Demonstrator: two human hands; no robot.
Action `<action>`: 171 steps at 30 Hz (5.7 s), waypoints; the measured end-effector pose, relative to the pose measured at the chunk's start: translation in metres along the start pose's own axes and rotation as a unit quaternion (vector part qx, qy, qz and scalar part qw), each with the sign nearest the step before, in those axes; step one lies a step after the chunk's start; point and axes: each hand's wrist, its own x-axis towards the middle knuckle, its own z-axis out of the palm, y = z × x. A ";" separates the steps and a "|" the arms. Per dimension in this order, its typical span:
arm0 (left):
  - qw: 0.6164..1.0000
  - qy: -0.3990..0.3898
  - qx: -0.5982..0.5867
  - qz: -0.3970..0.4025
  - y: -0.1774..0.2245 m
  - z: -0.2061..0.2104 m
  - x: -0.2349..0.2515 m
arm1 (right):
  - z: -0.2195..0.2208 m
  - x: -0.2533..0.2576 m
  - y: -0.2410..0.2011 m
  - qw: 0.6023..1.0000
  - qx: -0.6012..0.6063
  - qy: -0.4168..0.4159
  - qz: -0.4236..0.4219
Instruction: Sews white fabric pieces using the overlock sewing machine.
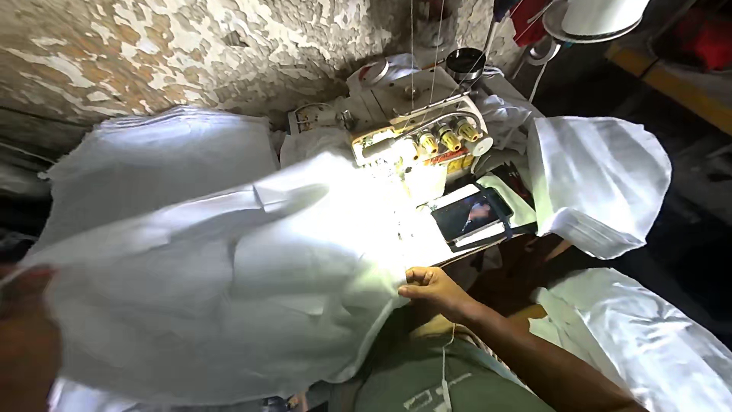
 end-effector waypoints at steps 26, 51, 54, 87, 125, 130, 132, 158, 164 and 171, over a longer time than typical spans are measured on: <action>0.952 -0.200 -0.146 0.178 0.027 0.181 -0.174 | -0.018 -0.050 0.017 0.997 0.038 -0.048 0.037; 0.932 -0.165 -0.303 0.112 0.134 0.090 -0.173 | 0.011 -0.059 0.017 0.986 -0.161 -0.018 -0.036; 0.934 -0.197 -0.251 0.160 0.133 0.098 -0.194 | 0.006 -0.062 0.017 0.978 -0.202 -0.005 -0.053; 0.894 0.044 -0.441 0.071 0.149 0.100 -0.222 | 0.028 -0.098 0.019 0.993 -0.104 0.021 -0.056; 0.877 -0.050 -0.193 0.437 0.144 0.155 -0.293 | 0.032 -0.115 0.020 0.996 -0.077 0.042 -0.031; 0.878 -0.048 -0.180 0.441 0.146 0.154 -0.291 | 0.026 -0.119 0.017 0.999 -0.032 0.001 0.016; 0.880 -0.057 -0.173 0.440 0.147 0.154 -0.292 | 0.020 -0.119 0.017 0.999 -0.016 -0.023 0.040; 0.883 -0.041 -0.129 0.449 0.138 0.171 -0.290 | 0.009 -0.108 0.033 0.946 0.274 -0.088 0.148; 0.874 -0.038 -0.100 0.474 0.135 0.181 -0.288 | 0.009 -0.106 0.035 0.940 0.291 -0.061 0.169; 0.871 -0.057 -0.174 0.456 0.131 0.170 -0.278 | 0.017 -0.105 0.021 0.973 0.174 -0.057 0.137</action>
